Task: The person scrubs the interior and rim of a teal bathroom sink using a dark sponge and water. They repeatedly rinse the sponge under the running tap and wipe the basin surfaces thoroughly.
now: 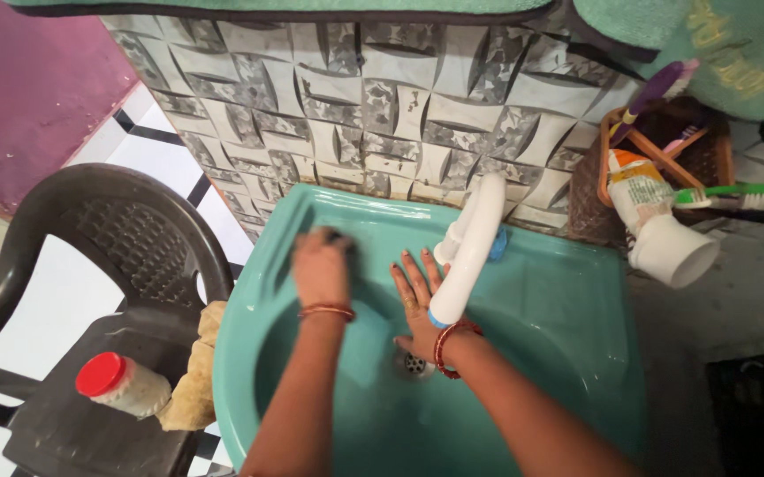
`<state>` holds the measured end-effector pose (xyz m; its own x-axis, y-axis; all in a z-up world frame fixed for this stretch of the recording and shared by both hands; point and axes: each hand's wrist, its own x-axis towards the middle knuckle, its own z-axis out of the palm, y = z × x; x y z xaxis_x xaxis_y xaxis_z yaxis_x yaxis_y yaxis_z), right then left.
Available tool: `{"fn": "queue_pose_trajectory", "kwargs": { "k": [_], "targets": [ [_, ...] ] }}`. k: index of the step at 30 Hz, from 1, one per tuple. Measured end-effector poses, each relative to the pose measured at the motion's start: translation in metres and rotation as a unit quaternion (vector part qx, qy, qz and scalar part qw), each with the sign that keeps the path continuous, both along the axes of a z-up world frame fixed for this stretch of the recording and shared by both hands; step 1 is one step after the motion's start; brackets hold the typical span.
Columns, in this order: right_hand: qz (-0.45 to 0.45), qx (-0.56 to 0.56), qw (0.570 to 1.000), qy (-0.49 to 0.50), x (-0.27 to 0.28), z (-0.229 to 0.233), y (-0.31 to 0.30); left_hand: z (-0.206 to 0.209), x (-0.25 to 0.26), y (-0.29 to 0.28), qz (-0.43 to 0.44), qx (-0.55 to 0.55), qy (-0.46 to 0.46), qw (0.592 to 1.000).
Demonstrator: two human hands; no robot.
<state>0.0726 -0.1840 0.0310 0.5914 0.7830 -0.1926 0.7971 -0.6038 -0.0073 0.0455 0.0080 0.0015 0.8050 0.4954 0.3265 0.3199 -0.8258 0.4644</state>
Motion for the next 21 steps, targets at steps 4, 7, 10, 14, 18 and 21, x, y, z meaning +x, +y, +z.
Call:
{"fn": "queue_pose_trajectory", "kwargs": {
  "k": [4, 7, 10, 14, 18, 21],
  "targets": [
    [-0.012, 0.0, 1.0, 0.001, -0.001, 0.002, 0.001, 0.006, 0.01, -0.008, 0.075, 0.02, -0.094, 0.992],
    [-0.012, -0.084, 0.996, 0.015, 0.001, 0.004, 0.003, 0.002, 0.036, -0.045, -0.062, -0.003, -0.101, 0.993],
    [-0.003, -0.074, 0.997, 0.003, 0.003, 0.0, 0.002, 0.002, 0.045, -0.042, -0.047, -0.015, -0.046, 0.998],
    [0.003, -0.021, 1.0, -0.02, 0.002, -0.002, -0.001, 0.013, 0.032, 0.016, 0.123, 0.089, -0.1, 0.983],
    [-0.002, -0.032, 0.999, -0.023, 0.0, -0.002, 0.001, 0.015, 0.042, 0.0, 0.15, 0.043, -0.021, 0.987],
    [0.0, -0.061, 0.998, -0.019, 0.003, -0.003, 0.003, 0.01, 0.047, -0.029, 0.041, 0.055, -0.056, 0.996]
  ]
}}
